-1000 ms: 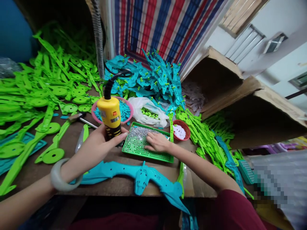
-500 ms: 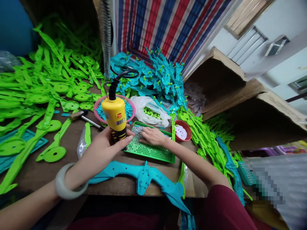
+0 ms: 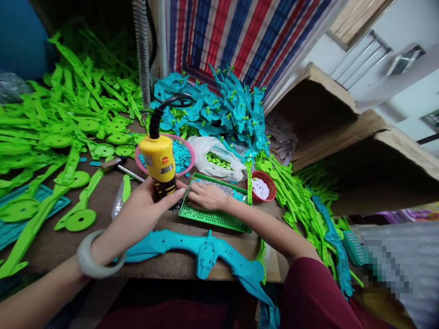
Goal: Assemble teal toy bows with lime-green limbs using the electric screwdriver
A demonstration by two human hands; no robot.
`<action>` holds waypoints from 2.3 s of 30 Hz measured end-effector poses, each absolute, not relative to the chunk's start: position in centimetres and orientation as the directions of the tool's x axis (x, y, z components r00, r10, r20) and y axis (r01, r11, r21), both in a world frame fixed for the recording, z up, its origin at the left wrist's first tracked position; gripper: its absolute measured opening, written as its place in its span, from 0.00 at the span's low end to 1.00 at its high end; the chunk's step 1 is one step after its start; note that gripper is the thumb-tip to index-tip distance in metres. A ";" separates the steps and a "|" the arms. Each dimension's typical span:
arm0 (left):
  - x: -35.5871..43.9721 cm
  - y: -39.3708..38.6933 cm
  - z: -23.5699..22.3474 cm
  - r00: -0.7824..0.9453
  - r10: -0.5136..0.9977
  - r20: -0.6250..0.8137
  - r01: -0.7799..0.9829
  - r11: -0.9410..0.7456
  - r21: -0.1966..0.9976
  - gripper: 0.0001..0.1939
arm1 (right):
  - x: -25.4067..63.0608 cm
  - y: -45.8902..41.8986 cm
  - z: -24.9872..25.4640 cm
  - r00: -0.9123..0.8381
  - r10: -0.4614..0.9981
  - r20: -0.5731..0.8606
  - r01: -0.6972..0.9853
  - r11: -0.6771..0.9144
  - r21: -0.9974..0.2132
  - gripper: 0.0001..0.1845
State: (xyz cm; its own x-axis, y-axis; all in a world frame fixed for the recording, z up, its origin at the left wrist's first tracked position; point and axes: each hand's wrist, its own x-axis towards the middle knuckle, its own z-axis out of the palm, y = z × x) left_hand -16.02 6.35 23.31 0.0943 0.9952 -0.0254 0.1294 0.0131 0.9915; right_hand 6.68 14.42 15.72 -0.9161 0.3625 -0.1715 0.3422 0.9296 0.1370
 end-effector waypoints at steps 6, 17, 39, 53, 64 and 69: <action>-16.0 7.1 23.2 0.029 0.999 -0.046 0.120 0.042 0.992 0.25 | 9.0 14.1 15.5 -0.914 0.375 -0.157 0.359 0.926 0.119 0.22; -11.7 8.9 22.2 0.299 0.941 0.156 0.499 -0.294 0.816 0.16 | 7.6 10.0 22.3 -0.545 0.763 0.347 0.523 0.633 -0.571 0.29; -4.8 -6.3 14.4 0.593 0.592 0.545 0.547 -0.793 0.268 0.16 | 9.1 6.6 17.7 0.059 0.938 0.342 -0.051 0.345 -0.937 0.19; -3.0 -7.2 13.7 0.604 0.587 0.540 0.518 -0.803 0.294 0.19 | 8.9 6.8 15.8 0.007 0.955 0.298 -0.102 0.297 -0.950 0.19; -3.7 -7.2 13.0 0.636 0.574 0.516 0.507 -0.815 0.282 0.16 | 8.1 6.2 18.1 0.119 0.966 0.229 -0.021 0.233 -0.972 0.21; -4.2 -7.0 12.9 0.692 0.560 0.455 0.503 -0.827 0.252 0.17 | 11.9 0.4 23.2 0.165 0.941 0.296 0.083 0.286 -0.955 0.17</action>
State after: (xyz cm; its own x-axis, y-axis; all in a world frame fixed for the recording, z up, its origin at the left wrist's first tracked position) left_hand -4.15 -7.01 12.85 0.6921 0.5601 0.4554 0.5034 -0.8266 0.2517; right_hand 11.89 0.36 23.17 0.1646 0.9410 0.2957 0.0831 0.2855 -0.9548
